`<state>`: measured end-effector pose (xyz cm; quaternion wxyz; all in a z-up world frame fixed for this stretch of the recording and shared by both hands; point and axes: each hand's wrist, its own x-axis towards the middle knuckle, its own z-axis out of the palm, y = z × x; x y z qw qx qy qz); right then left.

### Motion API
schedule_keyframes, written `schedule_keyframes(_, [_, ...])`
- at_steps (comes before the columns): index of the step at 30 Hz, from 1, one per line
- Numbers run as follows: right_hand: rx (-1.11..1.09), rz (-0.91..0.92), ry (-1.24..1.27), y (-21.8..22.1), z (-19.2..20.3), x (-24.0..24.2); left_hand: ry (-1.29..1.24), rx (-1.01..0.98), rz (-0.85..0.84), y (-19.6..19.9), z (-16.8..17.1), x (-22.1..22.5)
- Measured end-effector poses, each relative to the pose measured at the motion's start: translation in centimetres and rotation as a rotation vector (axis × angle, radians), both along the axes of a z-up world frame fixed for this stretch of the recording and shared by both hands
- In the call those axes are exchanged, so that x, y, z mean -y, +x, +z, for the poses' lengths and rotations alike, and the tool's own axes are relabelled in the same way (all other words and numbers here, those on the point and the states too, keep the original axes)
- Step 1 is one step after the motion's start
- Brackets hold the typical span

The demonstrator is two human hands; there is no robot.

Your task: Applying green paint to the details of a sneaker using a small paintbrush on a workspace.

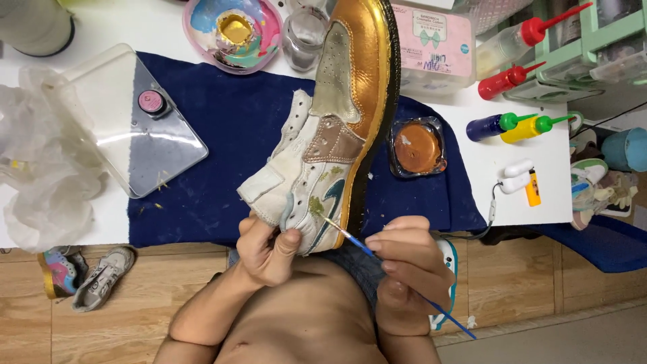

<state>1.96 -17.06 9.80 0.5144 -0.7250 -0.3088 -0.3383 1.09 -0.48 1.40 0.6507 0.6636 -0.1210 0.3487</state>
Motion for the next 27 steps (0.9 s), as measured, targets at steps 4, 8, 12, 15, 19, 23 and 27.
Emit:
schedule_keyframes(4, [-0.033, -0.03, -0.029, -0.2, 0.4, -0.1, -0.011, 0.0, -0.016, 0.0, 0.1, 0.1])
schedule_keyframes(8, [-0.001, -0.044, -0.029, -0.2, 0.0, 0.1, -0.017, 0.013, -0.018, 0.1, -0.2, 0.2])
schedule_keyframes(12, [-0.067, -0.059, -0.055, -0.4, 0.6, -0.1, -0.001, 0.009, -0.021, 0.0, -0.4, 0.2])
schedule_keyframes(15, [-0.041, -0.021, -0.086, -0.2, 0.6, -0.1, 0.003, 0.018, -0.004, 0.1, -0.5, 0.2])
schedule_keyframes(19, [-0.043, -0.043, -0.047, -0.1, 0.6, -0.2, 0.0, 0.022, -0.016, 0.1, -0.2, 0.0])
schedule_keyframes(23, [0.011, 0.006, -0.051, 0.2, 0.7, 0.1, 0.06, -0.04, 0.062, -0.7, -1.2, -0.3])
schedule_keyframes(27, [-0.026, 0.029, -0.097, 0.2, 1.3, 0.3, 0.11, -0.042, 0.106, -1.0, -1.8, -0.4])
